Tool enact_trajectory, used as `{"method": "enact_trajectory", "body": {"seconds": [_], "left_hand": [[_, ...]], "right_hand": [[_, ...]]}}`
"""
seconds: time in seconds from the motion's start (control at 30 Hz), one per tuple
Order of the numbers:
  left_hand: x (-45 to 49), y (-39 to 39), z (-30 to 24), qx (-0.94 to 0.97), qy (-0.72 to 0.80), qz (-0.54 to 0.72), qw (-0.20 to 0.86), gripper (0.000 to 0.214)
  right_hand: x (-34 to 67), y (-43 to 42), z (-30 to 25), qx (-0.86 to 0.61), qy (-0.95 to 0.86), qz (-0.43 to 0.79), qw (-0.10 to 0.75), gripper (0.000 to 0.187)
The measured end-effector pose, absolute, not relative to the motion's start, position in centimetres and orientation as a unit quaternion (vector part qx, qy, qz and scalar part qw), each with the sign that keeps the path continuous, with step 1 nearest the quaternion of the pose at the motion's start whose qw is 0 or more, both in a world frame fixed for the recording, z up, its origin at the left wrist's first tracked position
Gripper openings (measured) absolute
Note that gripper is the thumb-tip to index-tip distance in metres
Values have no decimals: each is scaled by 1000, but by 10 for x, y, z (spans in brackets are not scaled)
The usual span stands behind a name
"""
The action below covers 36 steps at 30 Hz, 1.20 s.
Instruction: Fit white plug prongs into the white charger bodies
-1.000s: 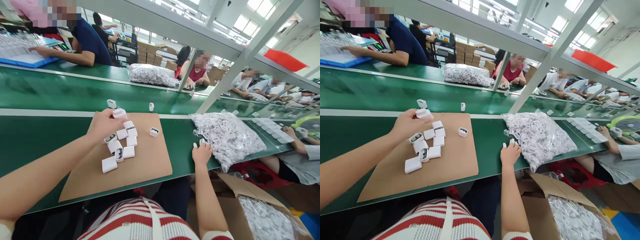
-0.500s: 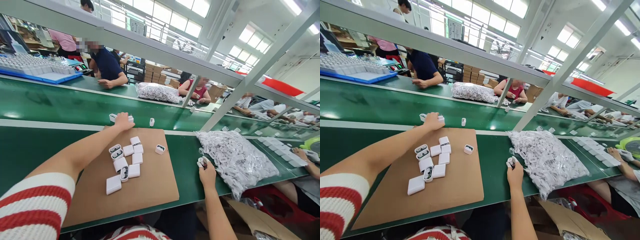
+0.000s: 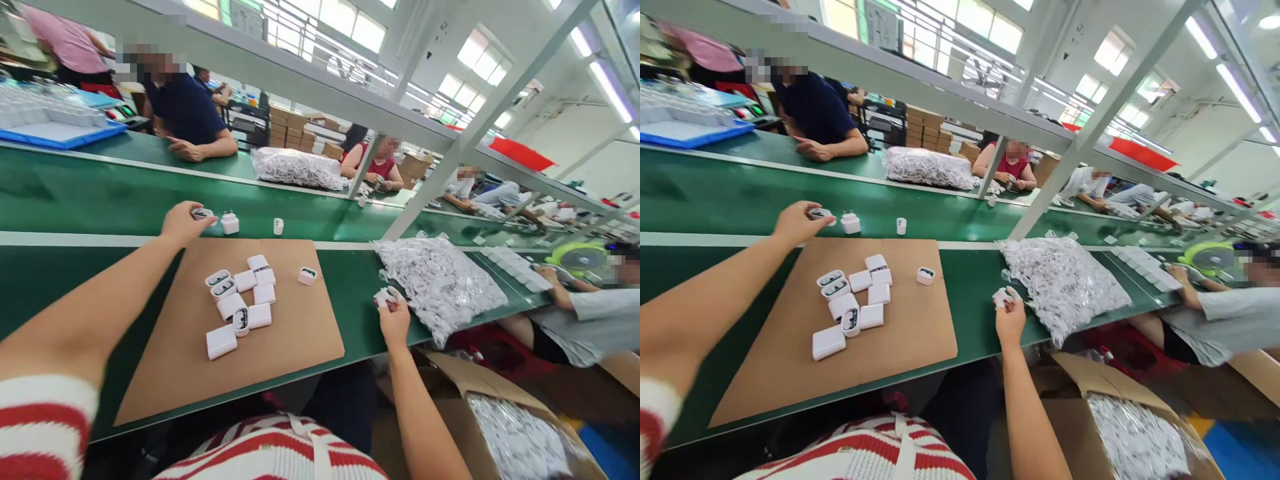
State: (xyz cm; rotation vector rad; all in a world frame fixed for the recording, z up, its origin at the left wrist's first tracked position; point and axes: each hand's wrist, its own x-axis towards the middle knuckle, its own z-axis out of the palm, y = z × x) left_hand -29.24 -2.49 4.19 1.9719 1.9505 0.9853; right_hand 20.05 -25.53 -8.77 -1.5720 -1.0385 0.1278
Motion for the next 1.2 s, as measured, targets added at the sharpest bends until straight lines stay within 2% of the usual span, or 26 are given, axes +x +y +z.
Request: {"method": "enact_trajectory", "body": {"seconds": [0.07, 0.17, 0.3, 0.43, 0.67, 0.8, 0.83, 0.93, 1.0, 1.07, 1.2], "left_hand": [[-267, -61, 51, 685, 638, 338, 94, 79], [-225, -140, 53, 718, 586, 339, 157, 71], [-176, -243, 23, 790, 437, 296, 312, 58], [-140, -283, -23, 817, 375, 263, 352, 59], [-118, -290, -59, 752, 432, 349, 355, 79], [-123, -284, -56, 769, 407, 330, 367, 42], [-126, -282, -55, 777, 388, 316, 381, 38], [-134, -278, -55, 770, 375, 305, 416, 45], [-137, -278, -55, 752, 391, 321, 423, 44], [-137, -278, -56, 744, 392, 337, 423, 34], [-137, -280, -58, 749, 371, 354, 419, 26]], "right_hand": [[178, -264, -77, -629, -358, 228, 651, 47], [142, -272, -56, -547, -316, 377, 678, 49], [105, -283, -36, -484, -308, 482, 662, 42], [89, -293, -33, -470, -311, 530, 633, 45], [87, -302, -43, -521, -395, 508, 560, 37], [84, -303, -39, -501, -456, 499, 541, 31], [83, -302, -38, -490, -479, 492, 537, 27], [79, -302, -34, -478, -552, 445, 519, 18], [78, -302, -31, -492, -580, 407, 507, 31], [77, -303, -24, -514, -597, 377, 487, 42], [75, -305, -6, -511, -703, 284, 405, 24]]}}
